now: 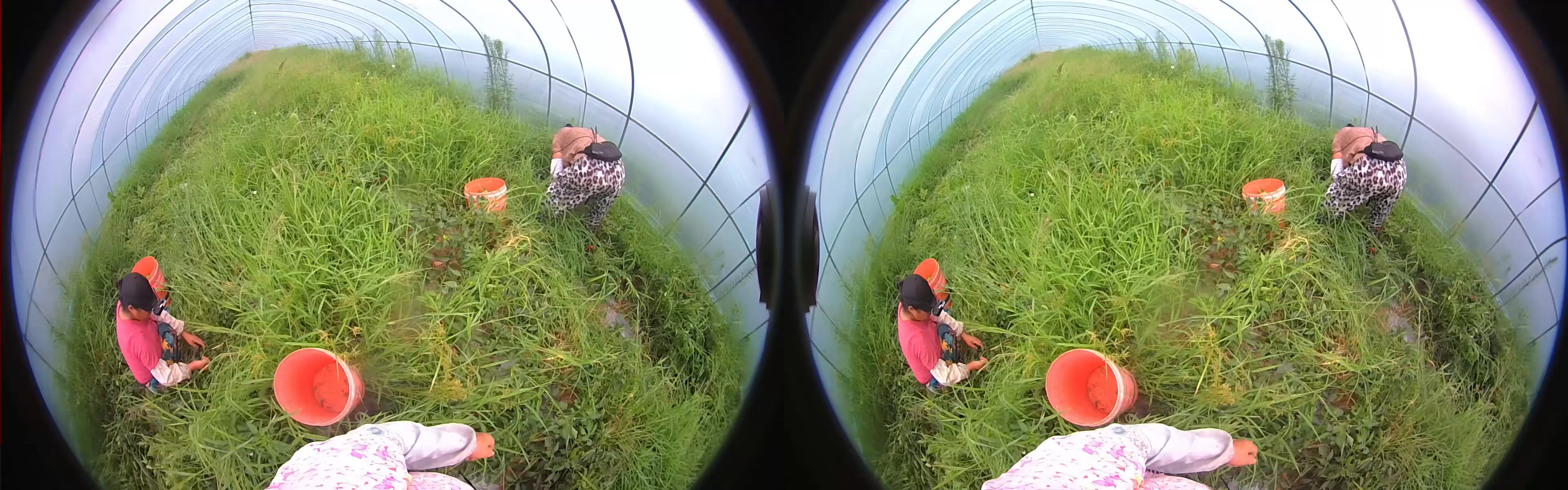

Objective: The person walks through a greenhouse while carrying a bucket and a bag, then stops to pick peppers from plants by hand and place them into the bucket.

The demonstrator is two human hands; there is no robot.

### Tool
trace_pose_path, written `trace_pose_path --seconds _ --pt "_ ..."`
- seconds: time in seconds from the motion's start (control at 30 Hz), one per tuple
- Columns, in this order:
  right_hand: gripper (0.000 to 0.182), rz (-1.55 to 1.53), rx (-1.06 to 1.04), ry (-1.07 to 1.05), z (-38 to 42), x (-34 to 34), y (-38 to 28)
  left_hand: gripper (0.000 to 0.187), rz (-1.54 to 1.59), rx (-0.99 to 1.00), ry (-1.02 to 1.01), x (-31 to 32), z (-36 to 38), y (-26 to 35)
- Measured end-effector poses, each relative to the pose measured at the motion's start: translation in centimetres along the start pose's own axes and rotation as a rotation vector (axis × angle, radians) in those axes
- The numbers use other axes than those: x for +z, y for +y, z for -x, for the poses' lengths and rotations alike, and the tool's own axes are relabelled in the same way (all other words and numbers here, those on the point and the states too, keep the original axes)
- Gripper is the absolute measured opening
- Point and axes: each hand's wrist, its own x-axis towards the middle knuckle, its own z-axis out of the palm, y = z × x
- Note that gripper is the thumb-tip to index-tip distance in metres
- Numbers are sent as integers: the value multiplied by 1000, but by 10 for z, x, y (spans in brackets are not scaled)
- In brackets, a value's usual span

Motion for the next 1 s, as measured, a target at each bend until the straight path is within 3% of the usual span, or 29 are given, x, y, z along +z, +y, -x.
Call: trace_pose_path --seconds 0.03,0.23,0.3,0.37,0.47,0.6,0.67,0.73,0.77,0.8,0.83,0.87,0.9,0.97,1.0 --pt "44 6 -4 1 -6 9 -3 22 70 -153 -16 -2 -3 -37" --pt "43 60 -26 31 -58 79 -24 25 80 -413 98 -51 80 -162" --pt "43 80 -55 34 -80 109 -34 28 300 -443 228 -58 116 -195" --pt "42 113 -111 23 -102 141 -47 24 -636 -144 7 -63 133 -237" --pt "42 178 -274 -55 -131 205 -86 21 -190 -263 327 -77 170 -264" --pt "41 249 -638 -418 -153 342 -176 18 413 -348 704 -87 222 -270" --pt "41 266 -765 -825 -153 454 -218 16 362 -370 904 -73 215 -304" --pt "40 322 -748 -1312 -142 577 -243 15 386 -393 987 -73 225 -320" --pt "38 468 -993 -910 -45 666 -198 15 396 -404 1026 -77 232 -323" --pt "46 563 -913 -914 -21 714 -194 14 400 -411 1061 -80 239 -325" --pt "59 533 -1044 -787 -4 741 -172 14 404 -420 1091 -85 248 -326" --pt "68 656 -1198 -803 -1 755 -163 14 406 -425 1126 -89 255 -326" --pt "60 670 -1247 -757 12 761 -136 14 406 -430 1161 -89 260 -330" --pt "46 646 -1058 -948 -11 751 -116 13 391 -434 1224 -87 272 -332" --pt "38 690 -969 -909 -20 740 -105 13 378 -432 1254 -87 278 -334"
